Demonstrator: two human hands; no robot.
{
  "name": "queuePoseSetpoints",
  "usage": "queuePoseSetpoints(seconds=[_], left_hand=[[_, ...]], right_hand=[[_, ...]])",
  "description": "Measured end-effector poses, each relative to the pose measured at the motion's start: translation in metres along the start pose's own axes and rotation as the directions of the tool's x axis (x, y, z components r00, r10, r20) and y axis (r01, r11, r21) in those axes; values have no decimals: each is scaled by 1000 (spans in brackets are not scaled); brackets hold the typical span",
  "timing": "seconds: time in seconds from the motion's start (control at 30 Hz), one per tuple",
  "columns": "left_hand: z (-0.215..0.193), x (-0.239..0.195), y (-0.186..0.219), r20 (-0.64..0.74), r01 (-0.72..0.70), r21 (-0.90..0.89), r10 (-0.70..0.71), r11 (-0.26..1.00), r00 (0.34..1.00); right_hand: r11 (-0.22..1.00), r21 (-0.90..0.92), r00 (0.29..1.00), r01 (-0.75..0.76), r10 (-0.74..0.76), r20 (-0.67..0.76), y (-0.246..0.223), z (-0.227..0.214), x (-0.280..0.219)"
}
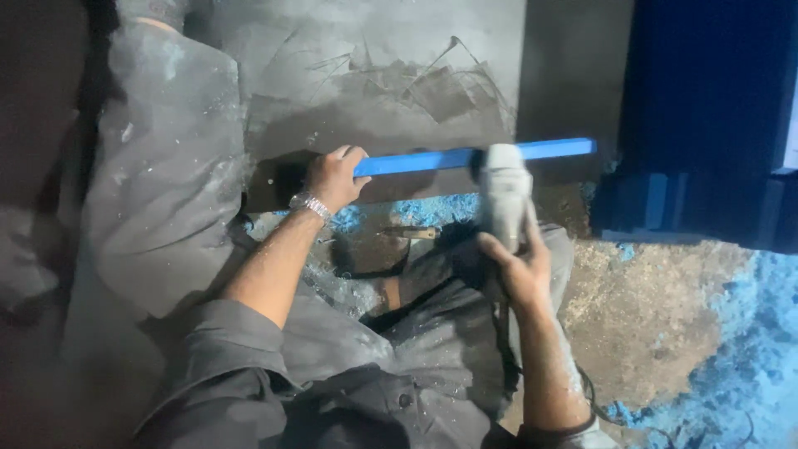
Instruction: Use a handheld angle grinder to sand and smooth the edges of blue plastic components.
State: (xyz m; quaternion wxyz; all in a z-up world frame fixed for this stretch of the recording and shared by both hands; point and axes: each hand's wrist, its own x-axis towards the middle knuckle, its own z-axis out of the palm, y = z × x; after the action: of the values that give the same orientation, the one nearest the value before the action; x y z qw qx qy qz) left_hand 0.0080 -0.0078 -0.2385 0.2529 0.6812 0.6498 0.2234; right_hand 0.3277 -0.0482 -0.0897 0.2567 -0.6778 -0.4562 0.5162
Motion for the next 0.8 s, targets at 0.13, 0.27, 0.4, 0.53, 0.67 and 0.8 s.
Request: queuePoseSetpoints(seconds=[0.13,0.27,0.4,0.53,0.67,0.8], left_hand=[[11,-2,-7,-23,5,-42,-6,999,1000],[17,0,-12,-49,-26,-55,23,998,999],[30,-1,-26,-73,-46,-24,44,999,996],[22,-2,-18,-31,24,11,-24,1000,999],[9,0,-3,15,40,1,-40,999,999],[14,-2,-8,-38,1,-21,-2,1000,999]], right_hand=[[978,140,976,-156,175,-130,-5,-8,1],[997,69,997,31,-26,-66,-2,9,-3],[987,-159,996,-2,15,83,12,43,-7],[965,-90,952,245,-222,209,13,50,-13],[999,15,993,-39,37,113,4,25,-15],[964,54,952,-259,264,-157,-14,-5,-8]])
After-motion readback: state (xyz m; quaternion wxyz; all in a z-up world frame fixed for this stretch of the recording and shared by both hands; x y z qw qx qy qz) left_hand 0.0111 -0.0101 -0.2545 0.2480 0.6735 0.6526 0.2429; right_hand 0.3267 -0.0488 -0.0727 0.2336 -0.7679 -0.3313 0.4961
